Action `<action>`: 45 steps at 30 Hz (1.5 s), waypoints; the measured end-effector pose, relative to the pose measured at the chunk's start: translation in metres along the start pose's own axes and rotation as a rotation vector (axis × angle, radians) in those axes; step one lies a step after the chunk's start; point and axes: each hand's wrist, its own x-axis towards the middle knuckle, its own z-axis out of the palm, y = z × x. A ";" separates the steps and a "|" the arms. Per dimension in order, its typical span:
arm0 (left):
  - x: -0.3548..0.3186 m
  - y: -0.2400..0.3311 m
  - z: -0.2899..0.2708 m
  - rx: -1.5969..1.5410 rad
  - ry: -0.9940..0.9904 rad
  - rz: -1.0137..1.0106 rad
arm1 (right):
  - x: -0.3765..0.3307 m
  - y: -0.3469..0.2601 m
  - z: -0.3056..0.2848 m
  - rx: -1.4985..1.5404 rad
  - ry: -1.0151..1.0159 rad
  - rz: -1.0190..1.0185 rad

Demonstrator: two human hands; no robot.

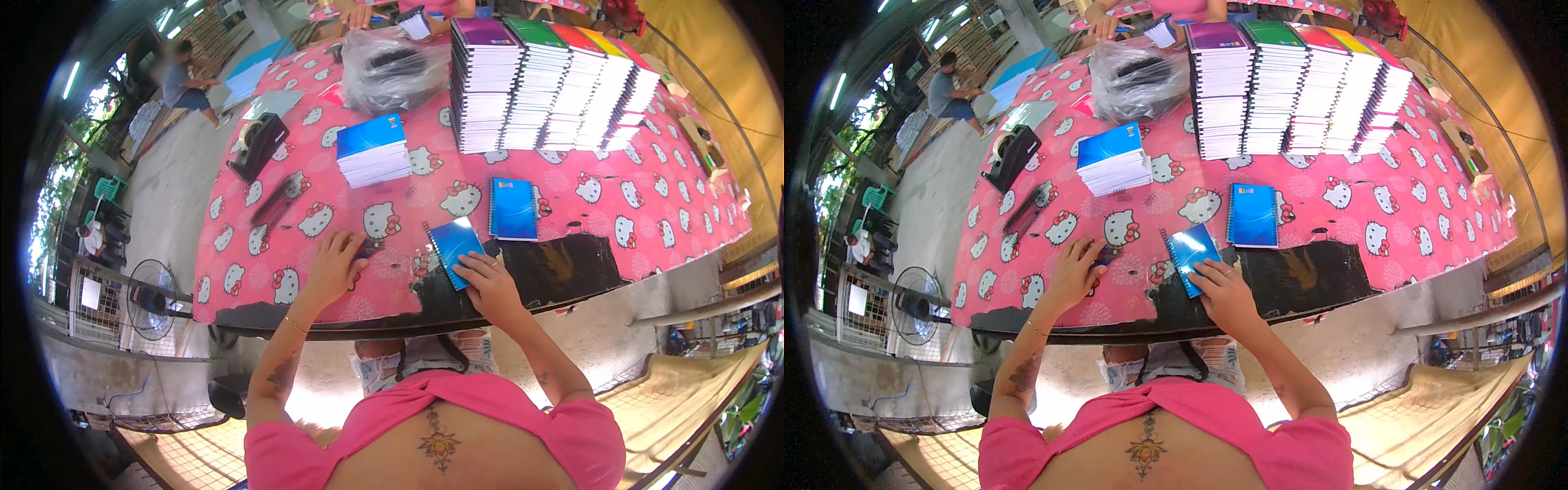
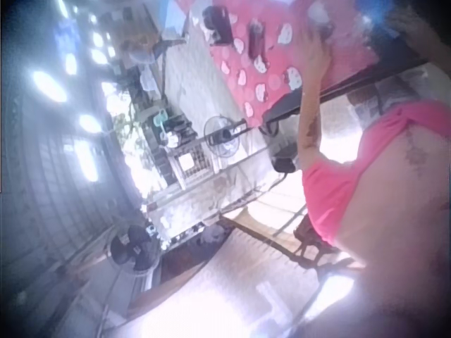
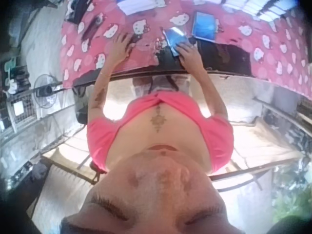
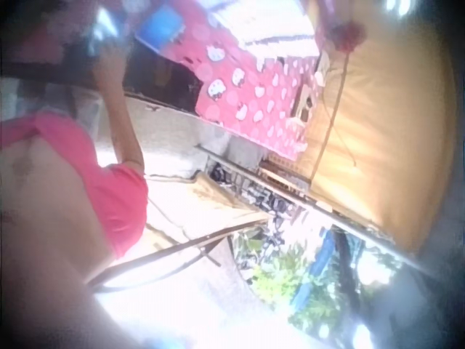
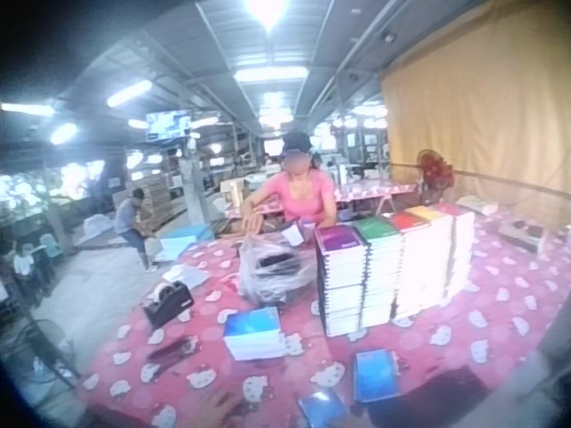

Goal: The person prepares notebooks by cutting the spiral ends with pliers and securing them with tape, before stacking them on a table.

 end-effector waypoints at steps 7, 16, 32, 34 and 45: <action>0.041 0.044 0.001 -0.950 -0.226 -0.616 | -0.004 0.000 0.002 0.007 -0.023 0.034; 0.075 0.040 0.027 -1.655 -0.770 -0.796 | -0.002 0.000 0.002 -0.007 0.003 0.034; 0.076 0.039 0.032 -1.638 -0.753 -0.787 | -0.001 -0.001 0.000 0.006 -0.001 0.036; 0.072 0.037 0.038 -1.614 -0.740 -0.777 | 0.000 -0.002 0.000 0.006 0.000 0.028; 0.071 0.040 0.040 -1.578 -0.659 -0.709 | 0.001 -0.002 0.000 -0.018 0.009 0.027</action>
